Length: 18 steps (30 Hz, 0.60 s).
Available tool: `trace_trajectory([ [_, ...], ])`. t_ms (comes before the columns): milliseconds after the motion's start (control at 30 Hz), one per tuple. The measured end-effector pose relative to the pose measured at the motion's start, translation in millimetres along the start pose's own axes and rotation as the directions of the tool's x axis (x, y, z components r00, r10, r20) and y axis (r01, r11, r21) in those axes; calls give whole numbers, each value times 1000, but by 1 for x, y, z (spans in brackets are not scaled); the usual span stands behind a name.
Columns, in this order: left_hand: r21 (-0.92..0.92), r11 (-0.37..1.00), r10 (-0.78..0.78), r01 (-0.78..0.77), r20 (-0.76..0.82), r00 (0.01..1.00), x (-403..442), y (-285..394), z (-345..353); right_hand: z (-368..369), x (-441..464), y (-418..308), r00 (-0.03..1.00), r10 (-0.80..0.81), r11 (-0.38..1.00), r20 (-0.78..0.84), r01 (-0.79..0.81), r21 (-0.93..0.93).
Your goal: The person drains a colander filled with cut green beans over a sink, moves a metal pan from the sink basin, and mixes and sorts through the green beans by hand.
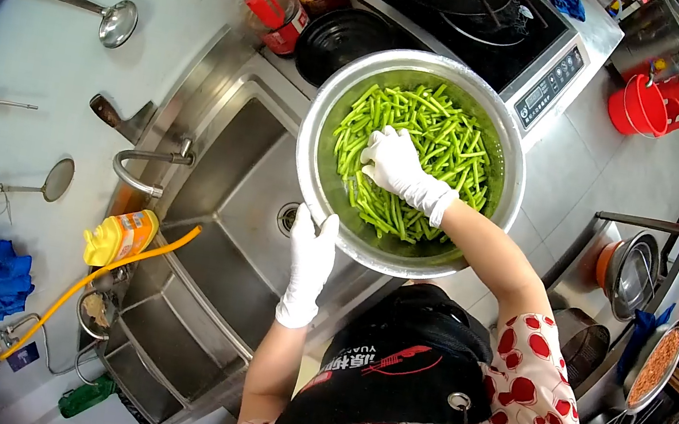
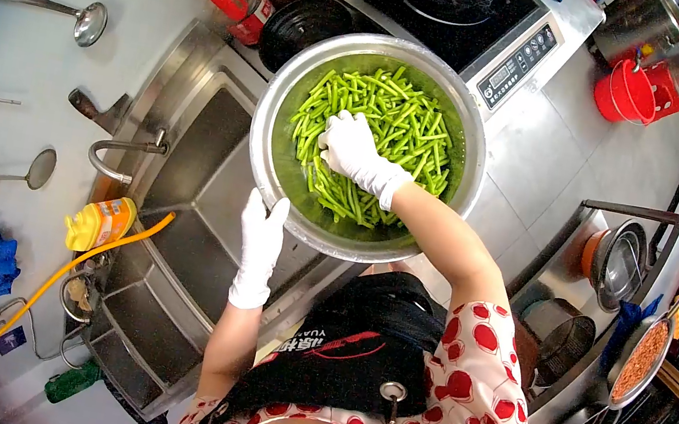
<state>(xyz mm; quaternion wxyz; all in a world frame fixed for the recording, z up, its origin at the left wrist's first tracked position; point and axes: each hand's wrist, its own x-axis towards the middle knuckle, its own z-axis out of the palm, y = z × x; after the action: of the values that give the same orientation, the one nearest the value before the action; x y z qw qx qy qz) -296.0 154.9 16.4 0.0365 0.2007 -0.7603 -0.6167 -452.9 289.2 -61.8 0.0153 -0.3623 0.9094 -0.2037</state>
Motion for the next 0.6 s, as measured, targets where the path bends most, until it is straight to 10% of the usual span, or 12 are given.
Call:
trace_trajectory([
  [233,19,1000,6,-6,11,1000,0,-1,-1,2,4,2,999,4,1000,-50,-3,23],
  [333,11,1000,1,-2,12,1000,1,4,-5,-14,3,19,988,56,934,-141,-2,356],
  [500,220,955,273,-198,-401,875,9,22,-7,-43,-13,35,972,166,369,168,-219,903],
  [600,312,880,427,-358,-190,884,19,45,-3,-62,-20,24,976,149,230,160,-192,954],
])
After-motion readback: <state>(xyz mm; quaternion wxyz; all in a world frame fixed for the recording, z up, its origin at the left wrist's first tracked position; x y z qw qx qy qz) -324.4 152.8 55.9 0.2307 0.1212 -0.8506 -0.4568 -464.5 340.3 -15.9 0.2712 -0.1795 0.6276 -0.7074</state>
